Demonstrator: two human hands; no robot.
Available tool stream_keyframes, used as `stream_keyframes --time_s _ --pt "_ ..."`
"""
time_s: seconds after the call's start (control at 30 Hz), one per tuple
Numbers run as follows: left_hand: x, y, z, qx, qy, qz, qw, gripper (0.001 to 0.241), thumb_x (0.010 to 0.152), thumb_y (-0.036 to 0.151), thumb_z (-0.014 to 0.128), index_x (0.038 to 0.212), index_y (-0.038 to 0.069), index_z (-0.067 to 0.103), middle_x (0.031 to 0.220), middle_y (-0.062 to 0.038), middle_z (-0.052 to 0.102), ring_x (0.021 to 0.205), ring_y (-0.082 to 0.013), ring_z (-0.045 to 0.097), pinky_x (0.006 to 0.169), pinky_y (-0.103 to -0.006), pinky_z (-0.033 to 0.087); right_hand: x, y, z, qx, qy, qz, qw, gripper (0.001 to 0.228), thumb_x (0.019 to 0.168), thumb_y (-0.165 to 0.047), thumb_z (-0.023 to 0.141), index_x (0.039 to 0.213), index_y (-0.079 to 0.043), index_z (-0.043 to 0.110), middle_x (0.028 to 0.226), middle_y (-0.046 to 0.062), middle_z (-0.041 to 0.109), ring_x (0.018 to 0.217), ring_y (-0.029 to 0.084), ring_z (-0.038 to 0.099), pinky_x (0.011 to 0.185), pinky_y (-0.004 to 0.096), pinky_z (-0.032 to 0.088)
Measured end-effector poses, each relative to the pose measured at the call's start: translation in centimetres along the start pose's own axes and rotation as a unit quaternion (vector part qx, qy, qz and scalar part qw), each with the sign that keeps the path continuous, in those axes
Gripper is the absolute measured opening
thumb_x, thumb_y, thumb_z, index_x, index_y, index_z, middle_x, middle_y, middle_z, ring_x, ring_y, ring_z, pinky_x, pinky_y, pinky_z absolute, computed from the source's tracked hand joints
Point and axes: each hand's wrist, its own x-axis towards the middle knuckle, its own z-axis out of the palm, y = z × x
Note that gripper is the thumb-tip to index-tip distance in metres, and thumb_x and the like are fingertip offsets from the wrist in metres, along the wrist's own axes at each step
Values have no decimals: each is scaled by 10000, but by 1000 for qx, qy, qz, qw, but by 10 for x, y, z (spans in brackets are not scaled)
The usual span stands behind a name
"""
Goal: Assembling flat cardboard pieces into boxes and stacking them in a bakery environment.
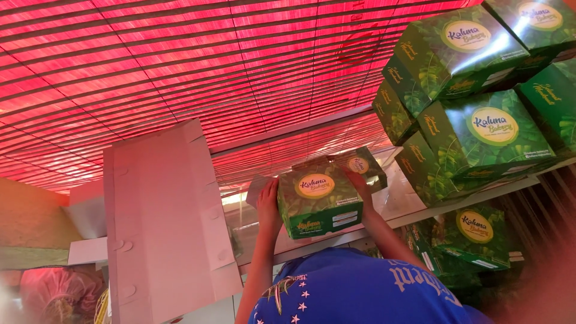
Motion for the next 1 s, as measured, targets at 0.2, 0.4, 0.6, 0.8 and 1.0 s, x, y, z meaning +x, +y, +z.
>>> stream_keyframes --time_s 0.2,0.4,0.6,0.8,1.0 --pt "-3 0 11 142 -10 -53 988 550 916 57 548 1464 99 511 1486 -114 514 1350 -359 461 1088 -494 380 -3 24 5 -113 -45 -1 993 569 881 -114 609 1443 -53 546 1349 151 612 1274 341 558 1078 379 428" --pt "-5 -34 9 199 -45 20 979 577 900 22 522 1472 29 445 1480 -174 492 1412 -385 447 1169 -504 365 -2 35 -2 349 7 323 880 447 1084 -182 481 1504 -76 588 1377 63 591 1320 206 520 1114 357 390" --pt "7 24 -43 -13 27 -184 983 694 1000 186 542 1587 -32 242 1597 -288 337 1430 -457 371 1167 -517 343 2 33 -37 221 -53 206 952 576 961 -115 648 1514 -111 489 1452 61 594 1320 193 556 1072 318 455" --pt "9 105 -34 -104 -84 -119 984 914 934 437 719 1611 58 237 1655 -252 179 1526 -454 245 1201 -512 294 18 -73 -15 244 -69 359 898 621 921 -208 645 1517 -197 467 1564 100 470 1332 295 519 1020 427 483" --pt "1 104 -25 -30 -124 -136 982 948 834 464 774 1592 154 296 1710 -189 18 1470 -523 266 1121 -545 404 2 -82 -2 -68 -107 141 982 646 933 -339 700 1505 -140 478 1618 250 293 1483 422 326 1144 468 353"
